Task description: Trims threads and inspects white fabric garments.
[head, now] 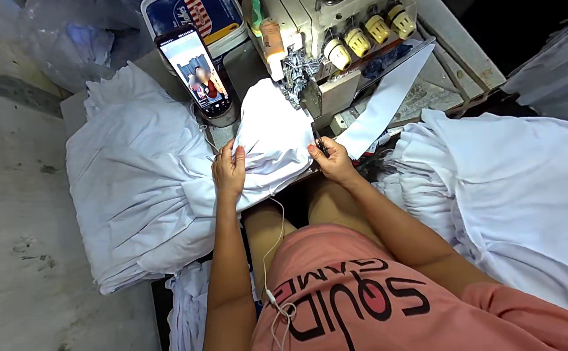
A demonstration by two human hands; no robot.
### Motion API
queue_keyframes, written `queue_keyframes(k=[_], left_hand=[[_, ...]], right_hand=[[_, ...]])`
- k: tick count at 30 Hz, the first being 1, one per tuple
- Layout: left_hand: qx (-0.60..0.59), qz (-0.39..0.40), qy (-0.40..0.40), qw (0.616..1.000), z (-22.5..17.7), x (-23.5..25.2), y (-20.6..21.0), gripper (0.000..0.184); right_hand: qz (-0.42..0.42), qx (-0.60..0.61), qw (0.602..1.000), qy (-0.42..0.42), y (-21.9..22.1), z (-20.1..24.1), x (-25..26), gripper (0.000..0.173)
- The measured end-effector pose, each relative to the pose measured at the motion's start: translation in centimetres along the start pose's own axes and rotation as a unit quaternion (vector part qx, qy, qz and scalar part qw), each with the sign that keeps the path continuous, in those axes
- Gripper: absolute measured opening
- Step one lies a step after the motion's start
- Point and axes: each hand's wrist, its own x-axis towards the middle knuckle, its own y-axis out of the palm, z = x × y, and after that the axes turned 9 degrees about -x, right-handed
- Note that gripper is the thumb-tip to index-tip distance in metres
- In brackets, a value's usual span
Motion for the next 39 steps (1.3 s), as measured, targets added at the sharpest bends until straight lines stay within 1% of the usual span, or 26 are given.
queue_keyframes(k=[3,8,13,16,20,26,32,34,37,39], left_hand=[[-0.016,0.001,-0.026,1.0,-0.2,0.5,-0.1,0.053],[-0.029,0.006,-0.036,0.999,-0.1,0.8,-0.1,0.052],[-0.064,-0.024,-0.044,0.997,-0.4,0.8,-0.3,0.047],[-0.074,-0.038,-0.012,0.996,0.1,0.6,0.1,0.041],[-0.035,-0.06,0.021,0.997,0.6,0.3,0.7,0.042],[-0.002,-0.075,0.047,0.996,1.0,-0.1,1.2,0.044],[0.012,-0.083,0.054,0.995,1.2,-0.2,1.2,0.043],[0.012,-0.083,0.051,0.995,1.1,-0.1,1.3,0.044],[0.01,-0.068,0.023,0.997,0.6,-0.1,1.1,0.045],[0.014,-0.067,0.012,0.998,0.3,0.0,1.0,0.046]], right_hand=[[-0.003,-0.005,1.0,-0.006,0.0,0.0,-0.1,0.015],[0.0,-0.003,1.0,-0.005,0.0,0.0,-0.1,0.015],[-0.004,0.004,1.0,-0.006,0.0,-0.1,-0.1,0.014],[-0.005,0.01,1.0,-0.003,0.0,-0.1,-0.1,0.013],[-0.003,0.011,1.0,-0.006,0.0,-0.1,-0.1,0.013],[-0.004,-0.002,1.0,-0.008,0.0,0.0,-0.2,0.013],[-0.009,0.002,1.0,-0.011,0.2,-0.1,-0.1,0.012],[-0.007,0.013,1.0,0.002,0.0,-0.1,-0.1,0.012],[-0.004,0.077,0.994,0.082,-0.4,1.3,-0.6,0.008],[-0.001,0.112,0.988,0.106,-0.5,2.2,-1.3,0.007]])
